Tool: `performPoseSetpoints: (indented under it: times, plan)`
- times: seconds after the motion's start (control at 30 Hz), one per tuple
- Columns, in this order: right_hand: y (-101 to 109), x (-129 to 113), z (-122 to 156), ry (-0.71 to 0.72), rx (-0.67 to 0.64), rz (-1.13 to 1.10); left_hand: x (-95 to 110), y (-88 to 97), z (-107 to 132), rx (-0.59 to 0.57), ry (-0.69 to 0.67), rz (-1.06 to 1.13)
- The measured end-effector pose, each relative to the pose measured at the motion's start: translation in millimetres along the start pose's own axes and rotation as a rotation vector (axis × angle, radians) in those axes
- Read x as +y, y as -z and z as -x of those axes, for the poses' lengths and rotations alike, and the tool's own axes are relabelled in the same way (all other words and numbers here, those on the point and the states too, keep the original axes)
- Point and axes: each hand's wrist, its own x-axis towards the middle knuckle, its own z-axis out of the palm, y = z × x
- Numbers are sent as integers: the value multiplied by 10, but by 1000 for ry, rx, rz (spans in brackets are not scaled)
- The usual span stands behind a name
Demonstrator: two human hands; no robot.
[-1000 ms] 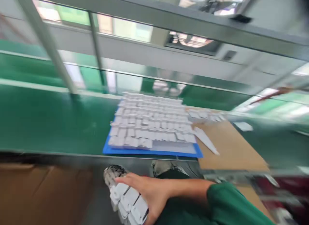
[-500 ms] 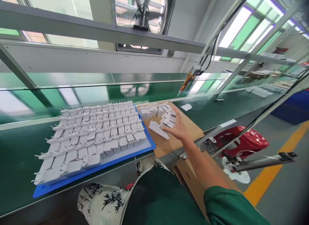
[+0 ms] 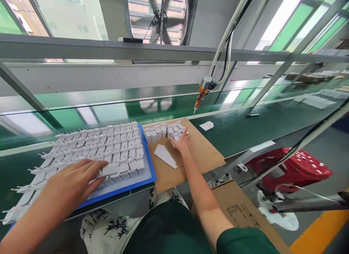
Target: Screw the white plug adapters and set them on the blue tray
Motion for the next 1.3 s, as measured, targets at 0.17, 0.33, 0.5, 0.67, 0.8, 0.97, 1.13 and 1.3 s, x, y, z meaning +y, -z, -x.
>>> performPoseSetpoints:
  times: [0.17,0.33,0.5,0.67,0.8,0.97,1.13,1.3]
  plan:
    - [194,389,29,173,-161,-144,887,-276,-1316,-125,-416,3]
    - [207,694,118,291,-214,-250,1452,-955,-2154,-199,-671,9]
    - [92,751,126,329,-166,-314,1494,-1467,-2383,-204,-685,17]
    - [92,766,114,320,-149,-330,1407,-1422,-2306,-120,-601,104]
    - [117,790,117,328,-160,-306,1472,-1146,-1912,-96,-489,275]
    - [120,845,82,323,-157,-261,1711,-1020,-1008,-148,-530,651]
    - [136,766,74,289,-154,-202,1798,-1371,-283,-56,-131,930]
    - [167,674,91,247,-69,-351,1740,-1497,-96,112,-60,1069]
